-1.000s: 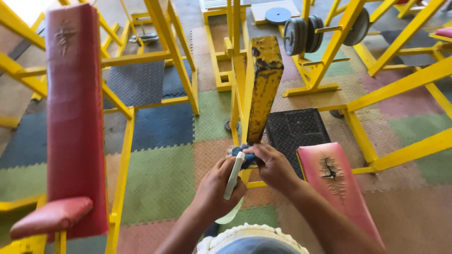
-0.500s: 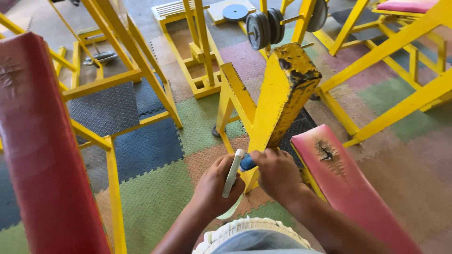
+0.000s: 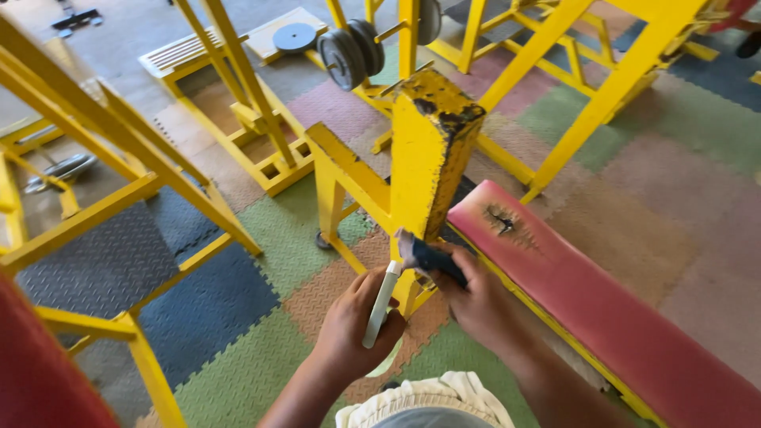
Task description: Wiping down gym machines and benches using a spray bottle and a cloth.
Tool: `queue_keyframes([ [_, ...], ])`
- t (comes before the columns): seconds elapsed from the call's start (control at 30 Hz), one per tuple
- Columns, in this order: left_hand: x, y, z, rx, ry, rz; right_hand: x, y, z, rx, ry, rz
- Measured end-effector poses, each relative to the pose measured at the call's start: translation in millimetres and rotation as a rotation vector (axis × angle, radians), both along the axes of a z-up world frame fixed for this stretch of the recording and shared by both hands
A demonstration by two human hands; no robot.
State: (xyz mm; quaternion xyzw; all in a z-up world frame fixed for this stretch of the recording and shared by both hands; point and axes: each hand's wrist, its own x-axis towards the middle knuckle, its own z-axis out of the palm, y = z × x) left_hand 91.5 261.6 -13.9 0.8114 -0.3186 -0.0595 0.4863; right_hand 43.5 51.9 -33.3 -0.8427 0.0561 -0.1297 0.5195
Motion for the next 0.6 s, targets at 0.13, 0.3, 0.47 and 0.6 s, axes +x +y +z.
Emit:
queue_keyframes([
  [0.13,-8.2,-1.6,4.8,0.035,0.092,-0.065,-14.1,-6.4,-6.9,0.253,0.364,-0.112],
  [0.3,-19.1,1.7,-5.0,-0.088,-0.158,-0.151,-24.2,1.1,-1.3,0.787,0.052,-0.053],
  [0.47,-41.7,9.1,9.8,-0.035,-0.098,-0.148,-47.1,14.8,12.9,0.896,0.201,-0.124],
  [0.6,-58.8,11.0,17.3,0.013,-0.038,-0.141,-65.9,13.7,7.2,0.834,0.132,-0.135],
])
